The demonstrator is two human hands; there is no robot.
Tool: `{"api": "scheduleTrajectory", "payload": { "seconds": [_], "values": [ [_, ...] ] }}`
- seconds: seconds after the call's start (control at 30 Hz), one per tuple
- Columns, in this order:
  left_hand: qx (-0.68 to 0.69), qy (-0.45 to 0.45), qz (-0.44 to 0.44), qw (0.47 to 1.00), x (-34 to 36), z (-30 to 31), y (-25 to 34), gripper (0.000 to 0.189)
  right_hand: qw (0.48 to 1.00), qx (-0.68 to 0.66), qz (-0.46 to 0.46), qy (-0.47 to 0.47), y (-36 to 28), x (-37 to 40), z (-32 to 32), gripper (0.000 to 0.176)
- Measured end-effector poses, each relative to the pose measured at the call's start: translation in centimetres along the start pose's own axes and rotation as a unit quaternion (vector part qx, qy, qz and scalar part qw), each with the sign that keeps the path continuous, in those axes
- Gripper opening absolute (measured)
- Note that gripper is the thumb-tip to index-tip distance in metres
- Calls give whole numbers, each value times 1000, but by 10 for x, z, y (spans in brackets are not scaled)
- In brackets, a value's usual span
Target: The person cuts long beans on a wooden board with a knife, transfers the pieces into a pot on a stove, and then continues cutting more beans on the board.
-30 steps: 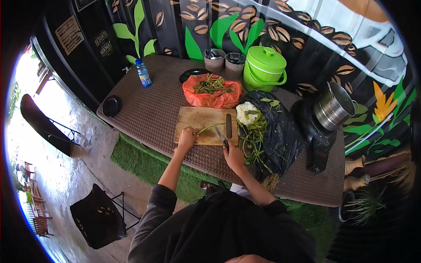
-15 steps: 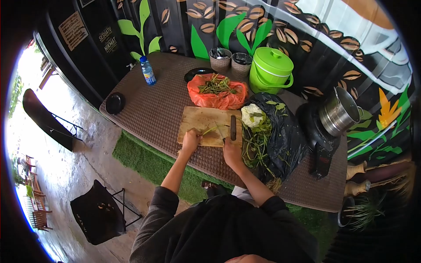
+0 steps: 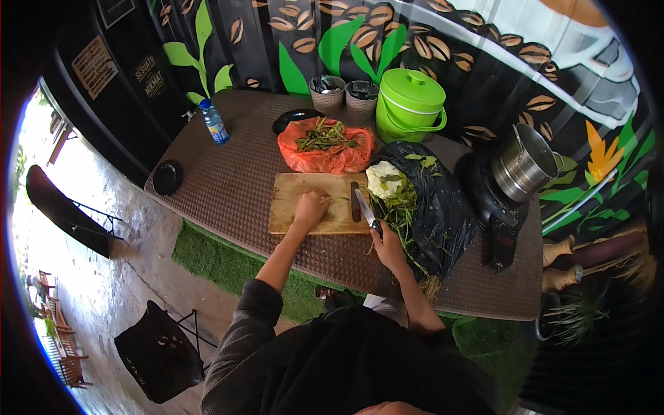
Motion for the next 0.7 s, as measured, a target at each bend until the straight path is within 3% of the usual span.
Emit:
{"api": "scheduleTrajectory", "payload": {
  "seconds": [0.03,0.13,0.27,0.37,0.43,0.5,0.6,0.67,0.7],
  "values": [
    [-22,-7,-47,999,-5,-9,7,17,1000,-6,19,22,1,2,4,44],
    [-134,-54,-36,989,-15,-29,6,15,1000,-19,0,19,7,6,5,51],
    [-131,-84,-7,988,-26,-35,-5,15,998,-57,-39,-6,4,12,7,54],
    [-161,-81,-50,982,-39,-15,1,16,997,-75,-29,-8,9,11,5,58],
    [-10,-67,-10,998,-65,4,-1,15,996,-78,-39,-16,11,11,5,60],
    [-4,29,-87,996,-92,38,18,12,995,-81,-49,-24,7,10,6,62],
    [18,47,-64,997,-121,71,30,13,995,-60,-74,-37,9,11,1,64],
    [21,177,-140,974,-123,86,26,15,1000,8,-19,-2,29,4,-14,64],
    [20,178,-139,974,-117,88,24,15,1000,7,-18,-3,30,4,-18,64]
  ]
}}
Point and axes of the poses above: each hand's wrist, its own x-axis away from the middle knuckle, its own z-axis out of the back of the hand, y = z × x, the point moved 6 cm from there along -x, towards the middle knuckle, and after that the axes turned 3 degrees about -y, right-handed, at the moved point
